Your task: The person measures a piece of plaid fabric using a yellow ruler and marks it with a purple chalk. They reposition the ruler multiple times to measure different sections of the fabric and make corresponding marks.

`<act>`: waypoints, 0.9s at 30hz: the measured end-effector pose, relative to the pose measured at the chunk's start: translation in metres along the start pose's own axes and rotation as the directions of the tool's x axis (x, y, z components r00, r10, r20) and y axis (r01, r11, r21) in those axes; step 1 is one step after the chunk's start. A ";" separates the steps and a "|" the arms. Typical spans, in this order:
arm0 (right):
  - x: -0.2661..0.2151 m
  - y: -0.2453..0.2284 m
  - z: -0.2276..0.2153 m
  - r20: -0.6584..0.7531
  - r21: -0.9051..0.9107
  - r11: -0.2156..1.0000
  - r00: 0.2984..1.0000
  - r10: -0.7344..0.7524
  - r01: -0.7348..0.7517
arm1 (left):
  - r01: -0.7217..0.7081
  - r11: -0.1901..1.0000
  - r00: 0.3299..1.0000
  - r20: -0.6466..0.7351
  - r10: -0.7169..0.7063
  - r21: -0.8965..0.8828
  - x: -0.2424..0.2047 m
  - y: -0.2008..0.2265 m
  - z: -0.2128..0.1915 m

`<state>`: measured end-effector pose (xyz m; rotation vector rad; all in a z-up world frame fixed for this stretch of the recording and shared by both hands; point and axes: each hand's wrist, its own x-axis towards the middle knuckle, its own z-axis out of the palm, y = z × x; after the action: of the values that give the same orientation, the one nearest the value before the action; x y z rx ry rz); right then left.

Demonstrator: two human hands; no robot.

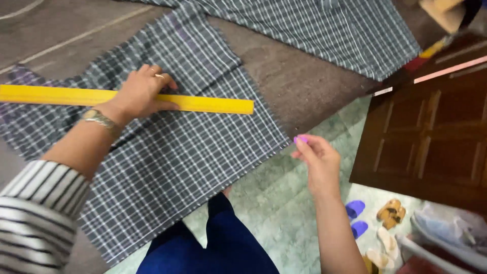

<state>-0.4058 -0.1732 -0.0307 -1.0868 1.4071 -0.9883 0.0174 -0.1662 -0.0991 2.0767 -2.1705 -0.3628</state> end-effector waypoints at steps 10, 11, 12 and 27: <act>0.009 0.001 -0.022 -0.119 0.102 0.995 0.992 0.033 -0.021 | -0.156 0.969 0.974 0.134 0.183 -0.192 0.019 0.034 -0.007; 0.004 0.001 -0.024 -0.141 0.104 0.994 0.989 0.043 -0.028 | -0.174 0.965 0.968 0.146 0.204 -0.196 0.018 0.037 -0.011; 0.003 0.000 -0.025 -0.177 0.105 0.994 0.983 0.041 -0.022 | -0.126 0.957 0.966 0.186 0.178 -0.262 0.020 0.038 -0.016; -0.007 0.006 -0.003 -0.434 0.137 0.987 0.890 0.136 -0.084 | -0.267 0.915 0.852 0.369 0.372 -0.303 0.135 0.145 -0.046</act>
<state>-0.4088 -0.1647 -0.0343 -0.7090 1.7309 -1.2700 -0.1189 -0.3004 -0.0298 1.5707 -2.4941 -1.0606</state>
